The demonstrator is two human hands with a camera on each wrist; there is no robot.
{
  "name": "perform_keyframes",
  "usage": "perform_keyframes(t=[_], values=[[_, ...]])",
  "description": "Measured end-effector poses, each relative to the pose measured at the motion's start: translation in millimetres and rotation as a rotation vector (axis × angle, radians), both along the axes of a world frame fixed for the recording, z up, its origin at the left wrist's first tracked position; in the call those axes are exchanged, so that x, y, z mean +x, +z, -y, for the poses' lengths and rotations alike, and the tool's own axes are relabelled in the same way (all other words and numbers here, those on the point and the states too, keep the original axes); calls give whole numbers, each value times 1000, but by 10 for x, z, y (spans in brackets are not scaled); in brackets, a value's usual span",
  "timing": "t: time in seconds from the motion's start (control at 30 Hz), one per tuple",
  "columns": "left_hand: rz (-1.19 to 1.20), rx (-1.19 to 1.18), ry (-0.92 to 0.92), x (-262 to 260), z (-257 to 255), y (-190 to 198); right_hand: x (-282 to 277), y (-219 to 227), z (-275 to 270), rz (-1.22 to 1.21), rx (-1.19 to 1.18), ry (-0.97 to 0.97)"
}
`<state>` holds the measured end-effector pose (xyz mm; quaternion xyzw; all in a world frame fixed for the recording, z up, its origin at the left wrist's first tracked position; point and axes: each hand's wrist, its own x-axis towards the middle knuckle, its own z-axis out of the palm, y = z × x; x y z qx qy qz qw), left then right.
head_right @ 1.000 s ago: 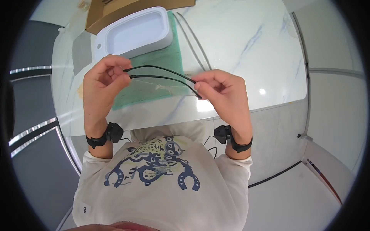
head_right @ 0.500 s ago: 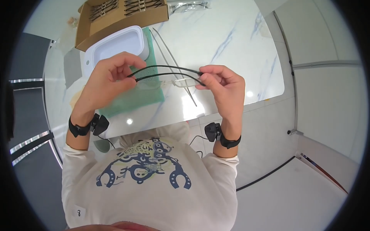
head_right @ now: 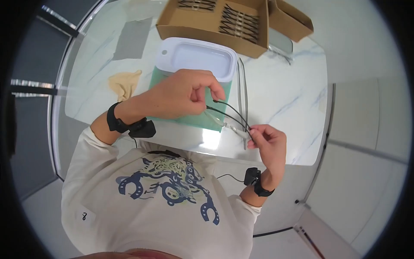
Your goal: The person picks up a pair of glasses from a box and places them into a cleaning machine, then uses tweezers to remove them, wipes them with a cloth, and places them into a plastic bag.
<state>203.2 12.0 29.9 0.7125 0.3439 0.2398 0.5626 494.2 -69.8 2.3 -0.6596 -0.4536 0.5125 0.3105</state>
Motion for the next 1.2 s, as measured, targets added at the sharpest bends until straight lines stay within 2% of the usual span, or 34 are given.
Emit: perform_keyframes(t=[0.2,0.37,0.57,0.63,0.7,0.73,0.83,0.9,0.97,1.0,1.07,1.2], values=[[40,2,21,-206,32,110,-199,182,-122,67,-107,144],[99,30,80,-342,-16,106,-208,174,-199,36,-67,189],[65,-20,83,-423,-116,108,-223,184,-259,-30,-77,177],[28,-20,81,-476,-153,144,-193,137,-267,-74,-16,136],[41,132,133,-584,-217,152,-158,132,-259,-88,2,119],[30,129,137,-663,-263,172,-141,123,-249,-102,18,98],[-9,179,233,-1038,-452,214,-64,82,-236,-113,46,74],[-19,245,413,-1307,-612,156,-14,45,-238,-129,59,65],[-170,270,560,-1603,-773,110,25,36,-236,-131,76,58],[-174,274,558,-1731,-834,101,45,37,-241,-136,79,57],[-366,407,704,-1942,-956,87,65,35,-264,-140,74,36],[-521,499,735,-2170,-1330,7,55,60,-325,-136,91,41]])
